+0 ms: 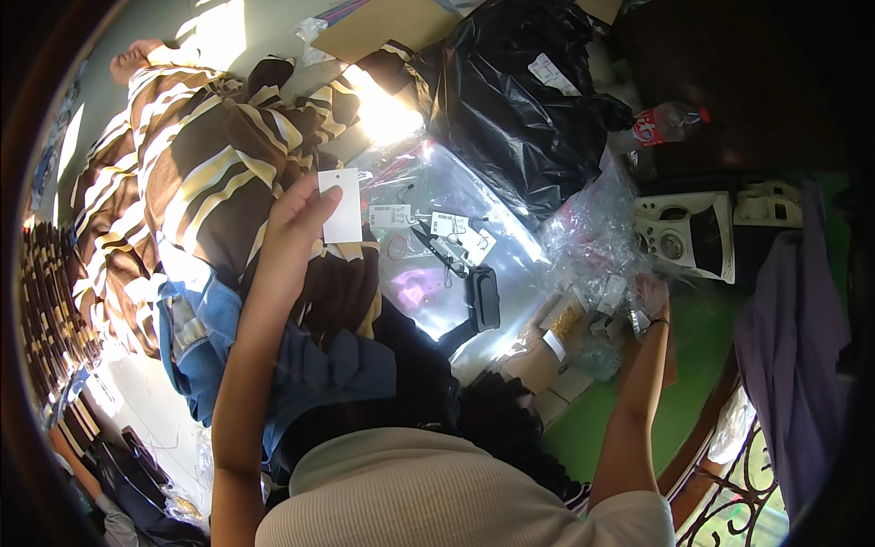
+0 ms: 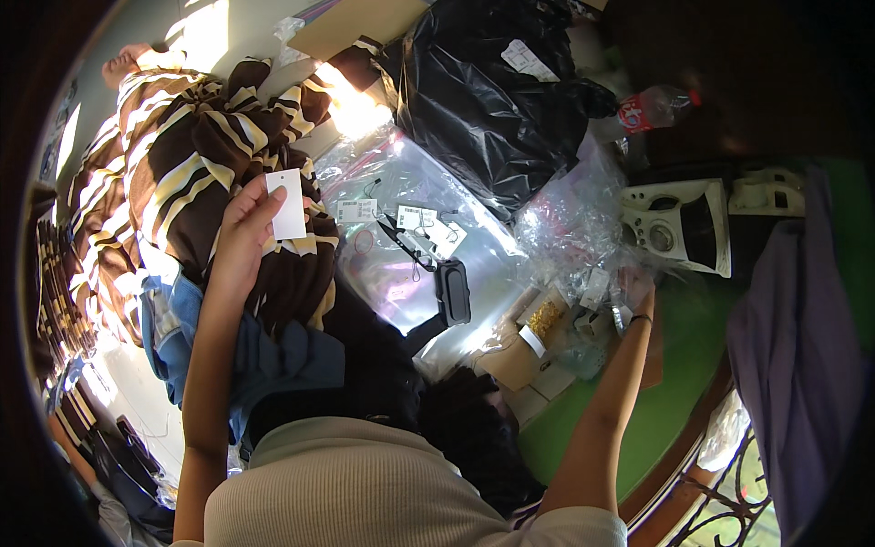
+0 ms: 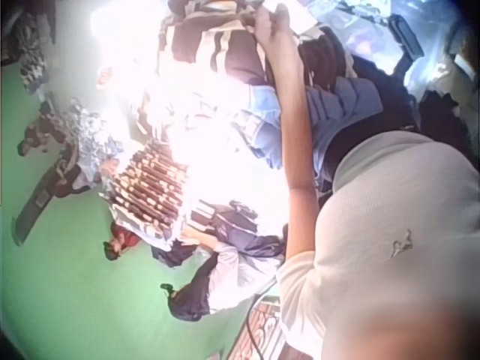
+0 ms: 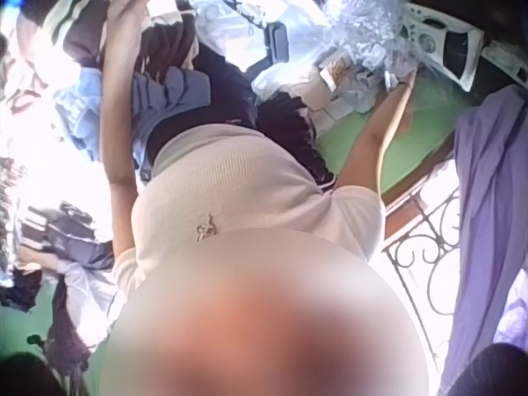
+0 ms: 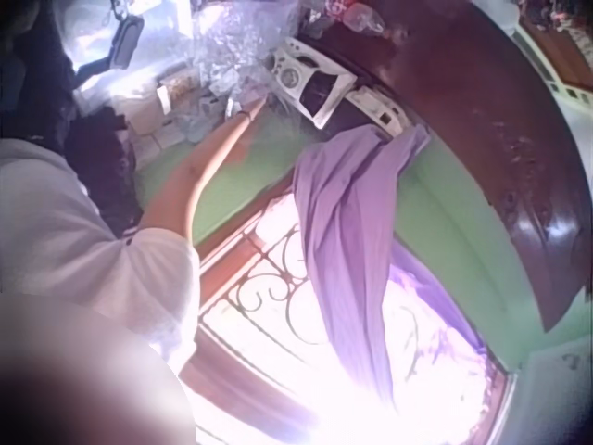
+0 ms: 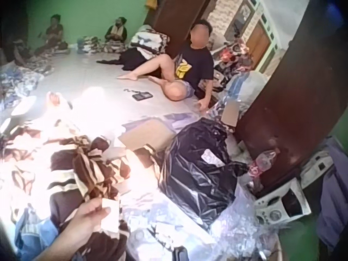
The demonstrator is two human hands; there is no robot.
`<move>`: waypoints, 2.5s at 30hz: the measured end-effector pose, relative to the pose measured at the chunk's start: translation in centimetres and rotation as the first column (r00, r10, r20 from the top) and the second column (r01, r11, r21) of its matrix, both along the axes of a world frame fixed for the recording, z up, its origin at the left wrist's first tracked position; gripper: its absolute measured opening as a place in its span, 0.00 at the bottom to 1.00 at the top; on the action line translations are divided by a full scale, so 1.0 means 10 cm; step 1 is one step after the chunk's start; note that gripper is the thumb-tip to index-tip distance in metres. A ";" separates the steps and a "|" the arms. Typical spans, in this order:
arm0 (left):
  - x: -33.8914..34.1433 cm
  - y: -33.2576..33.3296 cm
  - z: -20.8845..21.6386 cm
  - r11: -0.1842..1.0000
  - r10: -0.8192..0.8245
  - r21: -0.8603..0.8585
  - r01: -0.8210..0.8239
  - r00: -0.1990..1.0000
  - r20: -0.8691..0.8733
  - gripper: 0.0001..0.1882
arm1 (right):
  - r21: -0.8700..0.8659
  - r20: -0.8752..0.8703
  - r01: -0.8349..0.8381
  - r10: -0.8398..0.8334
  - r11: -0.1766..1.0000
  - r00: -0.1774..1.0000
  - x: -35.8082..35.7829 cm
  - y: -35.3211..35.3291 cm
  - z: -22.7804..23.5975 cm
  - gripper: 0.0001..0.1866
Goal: The person attaches small white tags to a blue garment using a plastic fastener. They pick up tags and fasteners from a nearby pile, thread the fastener through the tag and garment, and secure it. The person repeats this process for several tags on the same garment.
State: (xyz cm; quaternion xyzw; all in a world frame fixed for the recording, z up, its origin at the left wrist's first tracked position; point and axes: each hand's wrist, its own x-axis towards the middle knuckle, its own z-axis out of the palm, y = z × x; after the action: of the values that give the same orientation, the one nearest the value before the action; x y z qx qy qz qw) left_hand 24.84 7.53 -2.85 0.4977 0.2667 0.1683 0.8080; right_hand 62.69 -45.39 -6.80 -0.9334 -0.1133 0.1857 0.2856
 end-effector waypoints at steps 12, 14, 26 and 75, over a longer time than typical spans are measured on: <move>0.00 0.02 -0.02 0.998 -0.012 0.056 0.013 0.999 -0.031 0.12 | -0.337 0.692 0.202 0.097 0.920 0.715 -0.29 0.06 0.24 0.08; 0.00 0.02 -0.02 0.999 -0.021 0.043 0.023 0.999 -0.041 0.12 | -0.387 0.572 0.156 0.104 0.909 0.814 -0.34 0.13 0.28 0.08; 0.01 0.00 -0.02 1.000 -0.001 0.029 0.002 0.999 -0.044 0.13 | -0.213 0.312 0.090 -0.020 0.973 0.950 0.01 -0.22 -0.19 0.14; -0.01 -0.01 -0.11 0.988 0.026 0.149 -0.029 0.999 0.019 0.14 | 0.449 -0.378 -0.339 0.520 0.826 0.766 -2.72 3.11 -0.53 0.14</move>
State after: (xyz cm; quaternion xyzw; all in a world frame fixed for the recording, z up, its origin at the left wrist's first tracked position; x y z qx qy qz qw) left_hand 24.79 7.43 -3.94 0.5514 0.2536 0.2031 0.7683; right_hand 35.50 -14.28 -12.13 -0.7362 -0.2839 0.4513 0.4168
